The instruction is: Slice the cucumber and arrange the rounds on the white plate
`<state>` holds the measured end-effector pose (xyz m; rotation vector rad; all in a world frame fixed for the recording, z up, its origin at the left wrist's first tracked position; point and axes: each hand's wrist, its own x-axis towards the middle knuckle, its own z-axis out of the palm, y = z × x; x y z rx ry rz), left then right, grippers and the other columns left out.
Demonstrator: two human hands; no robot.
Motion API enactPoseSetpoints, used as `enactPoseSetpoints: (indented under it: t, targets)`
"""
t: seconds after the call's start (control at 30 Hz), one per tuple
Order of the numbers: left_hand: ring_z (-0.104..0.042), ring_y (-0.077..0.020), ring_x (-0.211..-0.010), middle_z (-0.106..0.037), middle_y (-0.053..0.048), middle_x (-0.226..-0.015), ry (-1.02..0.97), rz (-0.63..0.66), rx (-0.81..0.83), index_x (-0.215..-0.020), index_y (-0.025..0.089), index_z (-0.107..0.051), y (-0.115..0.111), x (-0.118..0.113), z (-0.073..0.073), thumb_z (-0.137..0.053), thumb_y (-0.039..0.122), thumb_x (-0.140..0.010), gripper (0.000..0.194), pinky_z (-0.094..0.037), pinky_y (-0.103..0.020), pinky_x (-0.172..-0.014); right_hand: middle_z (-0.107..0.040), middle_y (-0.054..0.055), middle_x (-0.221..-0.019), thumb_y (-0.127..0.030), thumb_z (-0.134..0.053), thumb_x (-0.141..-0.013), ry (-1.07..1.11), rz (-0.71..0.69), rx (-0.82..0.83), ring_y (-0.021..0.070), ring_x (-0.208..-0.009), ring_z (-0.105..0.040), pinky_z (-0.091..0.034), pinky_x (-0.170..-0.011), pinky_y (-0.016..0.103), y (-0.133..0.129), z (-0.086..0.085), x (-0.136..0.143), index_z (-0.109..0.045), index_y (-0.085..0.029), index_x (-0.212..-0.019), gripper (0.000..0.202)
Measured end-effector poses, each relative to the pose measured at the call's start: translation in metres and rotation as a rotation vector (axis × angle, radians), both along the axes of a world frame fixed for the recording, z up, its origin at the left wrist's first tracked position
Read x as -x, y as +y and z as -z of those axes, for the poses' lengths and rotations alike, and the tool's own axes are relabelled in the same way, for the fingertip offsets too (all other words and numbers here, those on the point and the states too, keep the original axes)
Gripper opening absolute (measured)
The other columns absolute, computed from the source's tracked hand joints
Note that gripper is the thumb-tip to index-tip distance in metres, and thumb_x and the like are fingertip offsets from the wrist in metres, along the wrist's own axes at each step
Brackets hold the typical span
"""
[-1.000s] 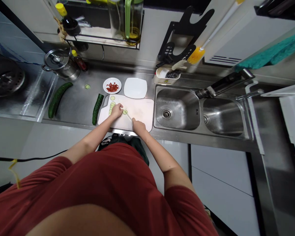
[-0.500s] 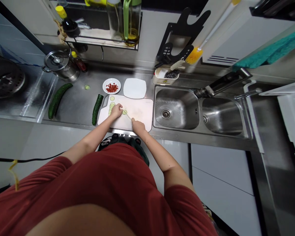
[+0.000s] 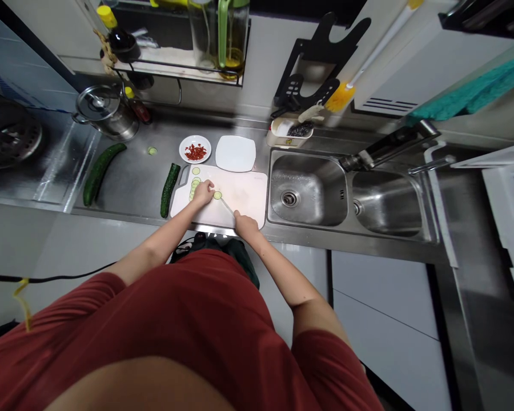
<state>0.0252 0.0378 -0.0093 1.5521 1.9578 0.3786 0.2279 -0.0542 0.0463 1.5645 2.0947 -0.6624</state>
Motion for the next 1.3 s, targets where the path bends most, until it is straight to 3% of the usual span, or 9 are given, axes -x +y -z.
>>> enactPoseSetpoints:
  t: [0.6, 1.07, 1.3]
  targets:
    - [-0.055, -0.0179, -0.087, -0.057, -0.004, -0.089, 0.014, 0.009, -0.019, -0.096, 0.022, -0.058, 0.001, 0.001, 0.006, -0.058, 0.018, -0.08, 0.017, -0.039, -0.028, -0.082, -0.066, 0.014, -0.102, -0.011, -0.037, -0.088, 0.051, -0.048, -0.049, 0.0252, -0.093, -0.064, -0.048, -0.075, 0.033, 0.02, -0.001, 0.017, -0.04, -0.016, -0.123, 0.035]
    - [-0.056, -0.0194, -0.095, -0.059, -0.005, -0.097, 0.046, 0.024, -0.006, -0.099, 0.022, -0.058, 0.0, 0.0, 0.002, -0.058, 0.02, -0.082, 0.017, -0.04, -0.028, -0.086, -0.065, 0.015, -0.103, -0.011, -0.035, -0.091, 0.053, -0.036, -0.064, 0.0252, -0.096, -0.064, -0.048, -0.078, 0.034, 0.018, 0.002, 0.019, -0.037, -0.017, -0.126, 0.036]
    - [-0.056, -0.0201, -0.095, -0.058, -0.007, -0.098, 0.038, 0.01, -0.042, -0.099, 0.022, -0.058, -0.005, -0.002, 0.0, -0.052, 0.017, -0.083, 0.018, -0.041, -0.03, -0.087, -0.065, 0.014, -0.105, -0.014, -0.039, -0.09, 0.029, -0.007, -0.032, 0.0245, -0.098, -0.063, -0.047, -0.08, 0.033, 0.008, -0.004, 0.011, -0.037, -0.017, -0.127, 0.037]
